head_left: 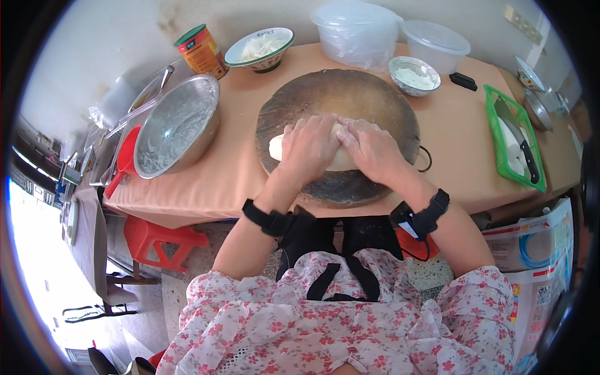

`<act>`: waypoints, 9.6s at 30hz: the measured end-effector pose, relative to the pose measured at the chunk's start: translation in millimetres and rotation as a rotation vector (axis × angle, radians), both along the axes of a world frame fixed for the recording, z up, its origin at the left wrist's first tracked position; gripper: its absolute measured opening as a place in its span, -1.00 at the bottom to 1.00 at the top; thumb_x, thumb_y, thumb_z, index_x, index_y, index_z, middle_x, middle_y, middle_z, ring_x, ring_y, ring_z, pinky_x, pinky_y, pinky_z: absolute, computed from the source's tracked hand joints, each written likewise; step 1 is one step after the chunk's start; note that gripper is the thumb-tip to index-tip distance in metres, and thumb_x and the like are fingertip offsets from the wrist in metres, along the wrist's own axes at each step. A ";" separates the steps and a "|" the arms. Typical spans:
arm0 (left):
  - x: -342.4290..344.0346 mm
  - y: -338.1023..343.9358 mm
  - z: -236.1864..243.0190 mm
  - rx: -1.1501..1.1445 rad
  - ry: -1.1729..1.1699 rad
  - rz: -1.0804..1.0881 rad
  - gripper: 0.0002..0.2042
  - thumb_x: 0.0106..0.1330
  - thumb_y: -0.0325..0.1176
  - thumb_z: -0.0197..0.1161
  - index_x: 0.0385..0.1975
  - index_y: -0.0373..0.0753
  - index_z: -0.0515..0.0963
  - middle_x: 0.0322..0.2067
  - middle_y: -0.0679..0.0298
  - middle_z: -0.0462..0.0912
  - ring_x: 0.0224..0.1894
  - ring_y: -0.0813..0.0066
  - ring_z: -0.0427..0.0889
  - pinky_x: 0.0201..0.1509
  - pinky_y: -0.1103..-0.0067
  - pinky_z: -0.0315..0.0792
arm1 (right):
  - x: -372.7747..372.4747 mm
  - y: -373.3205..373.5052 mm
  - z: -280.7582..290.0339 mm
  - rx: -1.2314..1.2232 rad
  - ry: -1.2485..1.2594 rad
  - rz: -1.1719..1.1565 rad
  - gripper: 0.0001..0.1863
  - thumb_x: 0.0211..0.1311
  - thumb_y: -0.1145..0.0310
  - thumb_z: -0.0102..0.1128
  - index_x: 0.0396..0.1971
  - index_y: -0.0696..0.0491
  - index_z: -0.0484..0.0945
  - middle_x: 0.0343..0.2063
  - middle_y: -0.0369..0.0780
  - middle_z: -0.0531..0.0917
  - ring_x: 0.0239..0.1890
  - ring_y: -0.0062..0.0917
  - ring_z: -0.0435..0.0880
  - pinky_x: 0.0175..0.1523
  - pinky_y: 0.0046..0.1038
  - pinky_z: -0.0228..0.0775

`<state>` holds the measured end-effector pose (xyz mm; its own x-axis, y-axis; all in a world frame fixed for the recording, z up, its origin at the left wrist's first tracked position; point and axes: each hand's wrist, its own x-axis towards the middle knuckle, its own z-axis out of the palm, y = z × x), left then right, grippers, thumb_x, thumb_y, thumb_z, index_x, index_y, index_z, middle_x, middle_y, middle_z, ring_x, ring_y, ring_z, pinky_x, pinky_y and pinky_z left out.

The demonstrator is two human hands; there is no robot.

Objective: Kneading a large piece of white dough on a wooden board in a kitchen setting.

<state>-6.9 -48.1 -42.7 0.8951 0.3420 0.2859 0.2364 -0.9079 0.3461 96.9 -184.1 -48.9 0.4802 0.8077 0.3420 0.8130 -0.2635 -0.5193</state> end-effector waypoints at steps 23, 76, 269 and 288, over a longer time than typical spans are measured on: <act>36.2 28.7 15.1 0.072 0.241 -0.064 -0.55 0.38 -0.02 -0.06 0.18 -0.05 0.45 0.08 0.05 0.53 0.15 -0.03 0.44 0.18 0.11 0.31 | 45.0 23.3 5.9 -0.180 0.141 0.095 -0.29 0.38 -0.27 -0.29 0.15 0.00 0.51 0.17 -0.07 0.50 0.25 -0.08 0.39 0.20 0.13 0.16; -75.8 20.6 -5.4 -0.029 -0.262 -0.178 -0.24 -0.23 -0.31 0.57 0.14 -0.08 0.48 0.02 0.18 0.55 0.05 0.10 0.48 0.17 0.27 0.38 | -25.2 -45.4 -6.3 0.254 -0.283 0.170 -0.30 -0.26 0.55 0.43 0.05 0.05 0.45 -0.02 -0.14 0.55 0.04 -0.20 0.53 0.13 -0.21 0.40; -67.1 14.4 -14.6 -0.151 -0.197 0.046 -0.67 0.31 -0.16 0.23 0.00 -0.16 0.58 -0.05 0.15 0.62 0.05 0.18 0.55 0.15 0.28 0.33 | -38.9 -47.0 -10.6 -0.003 -0.715 0.199 -0.50 0.21 -0.01 0.18 0.14 -0.20 0.53 0.28 -0.24 0.40 0.22 -0.15 0.41 0.22 -0.03 0.15; 23.3 47.7 -7.7 0.007 0.019 0.181 -0.58 0.43 0.02 -0.11 0.02 -0.03 0.59 -0.02 0.20 0.64 0.05 0.09 0.55 0.13 0.14 0.34 | 45.4 29.8 0.0 -0.295 -0.156 0.049 -0.51 0.45 -0.03 -0.18 0.17 -0.08 0.50 0.19 -0.14 0.48 0.30 -0.22 0.35 0.24 0.01 0.20</act>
<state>16.4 -0.4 -50.5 0.8243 0.4964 0.2722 0.4028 -0.8521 0.3341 142.2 -154.3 -48.8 0.3986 0.9037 0.1560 0.8920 -0.3426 -0.2948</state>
